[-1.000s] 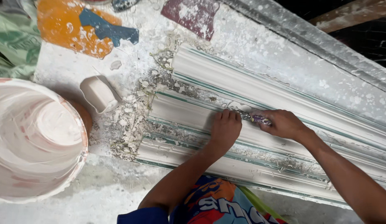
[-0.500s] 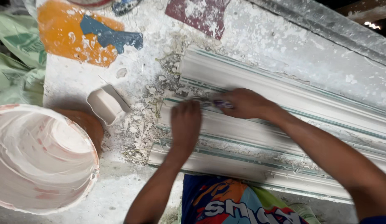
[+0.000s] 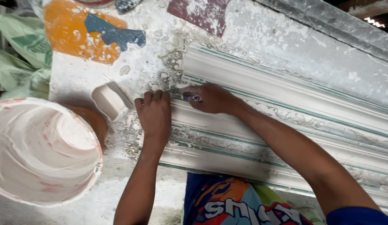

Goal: The person uses a metal scraper to remove excess plaster from the grooves of stacked white molded strips. They repeatedly scrape along the length of each strip, clearing debris from the detailed patterns.

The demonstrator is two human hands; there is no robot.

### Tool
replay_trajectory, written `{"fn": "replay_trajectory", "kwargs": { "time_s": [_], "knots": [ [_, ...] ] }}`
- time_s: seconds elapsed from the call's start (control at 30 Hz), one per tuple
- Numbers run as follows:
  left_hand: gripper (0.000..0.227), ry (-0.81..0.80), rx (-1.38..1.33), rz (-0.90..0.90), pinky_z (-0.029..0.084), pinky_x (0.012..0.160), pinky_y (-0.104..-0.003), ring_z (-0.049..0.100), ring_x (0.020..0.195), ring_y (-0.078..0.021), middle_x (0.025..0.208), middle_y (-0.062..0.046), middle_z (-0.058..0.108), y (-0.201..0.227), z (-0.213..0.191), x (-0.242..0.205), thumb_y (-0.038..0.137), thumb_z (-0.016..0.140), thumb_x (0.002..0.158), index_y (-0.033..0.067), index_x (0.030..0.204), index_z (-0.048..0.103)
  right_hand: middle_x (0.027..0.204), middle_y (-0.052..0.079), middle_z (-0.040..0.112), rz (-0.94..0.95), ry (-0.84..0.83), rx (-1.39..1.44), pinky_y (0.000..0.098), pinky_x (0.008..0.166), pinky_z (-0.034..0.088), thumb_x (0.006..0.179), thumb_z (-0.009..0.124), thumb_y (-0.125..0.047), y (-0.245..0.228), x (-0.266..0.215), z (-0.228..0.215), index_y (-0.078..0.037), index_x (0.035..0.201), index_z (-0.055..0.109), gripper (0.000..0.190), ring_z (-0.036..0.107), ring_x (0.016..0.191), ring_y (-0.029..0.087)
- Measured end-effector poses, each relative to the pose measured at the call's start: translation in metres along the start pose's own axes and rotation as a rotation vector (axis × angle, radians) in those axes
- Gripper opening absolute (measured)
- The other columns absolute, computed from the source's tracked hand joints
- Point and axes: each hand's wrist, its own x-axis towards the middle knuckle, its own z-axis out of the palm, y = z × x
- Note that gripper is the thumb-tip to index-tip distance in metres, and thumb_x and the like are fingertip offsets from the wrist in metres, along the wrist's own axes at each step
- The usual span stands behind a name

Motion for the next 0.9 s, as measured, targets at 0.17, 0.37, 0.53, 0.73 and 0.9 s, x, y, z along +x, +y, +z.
{"fn": "replay_trajectory", "kwargs": {
  "time_s": [0.17, 0.37, 0.53, 0.73, 0.9],
  "knots": [
    [0.027, -0.005, -0.319, -0.176, 0.037, 0.105, -0.057, 0.052, 0.133, -0.0320, 0.135, -0.013, 0.063, 0.041, -0.056, -0.012, 0.022, 0.056, 0.105, 0.0130, 0.130, 0.062, 0.120, 0.018, 0.071, 0.101, 0.039, 0.065, 0.0558, 0.090, 0.056, 0.098, 0.054, -0.039, -0.018, -0.040, -0.010, -0.021, 0.147, 0.051, 0.052, 0.070, 0.105, 0.042],
    [0.076, -0.595, -1.482, -0.541, 0.040, 0.106, -0.065, 0.048, 0.121, -0.0522, 0.160, -0.037, 0.025, 0.131, -0.039, -0.052, 0.042, 0.036, 0.110, -0.0021, 0.162, 0.002, 0.145, 0.032, 0.052, 0.318, 0.076, 0.193, 0.0622, 0.104, 0.048, 0.096, 0.060, -0.037, -0.034, -0.135, 0.020, 0.004, 0.156, 0.028, 0.079, 0.055, 0.129, 0.050],
    [0.037, -0.672, -1.593, -0.434, 0.041, 0.107, -0.049, 0.063, 0.119, -0.0283, 0.118, -0.014, 0.069, 0.132, -0.001, -0.035, 0.028, 0.027, 0.115, 0.0069, 0.125, 0.056, 0.140, 0.023, 0.053, 0.119, 0.148, 0.360, 0.0556, 0.094, 0.054, 0.106, 0.049, -0.030, 0.016, -0.210, 0.061, 0.000, 0.158, 0.032, 0.062, 0.058, 0.124, 0.044],
    [0.036, -0.642, -0.375, 0.515, 0.060, 0.066, -0.048, 0.074, 0.084, -0.0316, 0.116, -0.009, 0.066, 0.094, -0.001, 0.036, 0.040, 0.050, 0.101, 0.0154, 0.122, 0.067, 0.140, 0.021, 0.054, 0.295, 1.021, -0.282, 0.0532, 0.118, 0.033, 0.096, 0.065, -0.016, 0.174, -0.299, 0.144, -0.004, 0.149, 0.055, 0.055, 0.049, 0.136, 0.043],
    [0.039, -0.769, 0.033, 1.068, 0.071, 0.060, -0.048, 0.075, 0.095, -0.0414, 0.141, -0.020, 0.055, 0.085, -0.027, 0.091, 0.032, 0.043, 0.110, 0.0110, 0.140, 0.053, 0.153, 0.043, 0.042, 0.408, 1.161, -0.530, 0.0687, 0.117, 0.028, 0.111, 0.043, -0.019, 0.205, -0.338, 0.177, 0.017, 0.142, 0.055, 0.048, 0.036, 0.141, 0.061]
  ]
}}
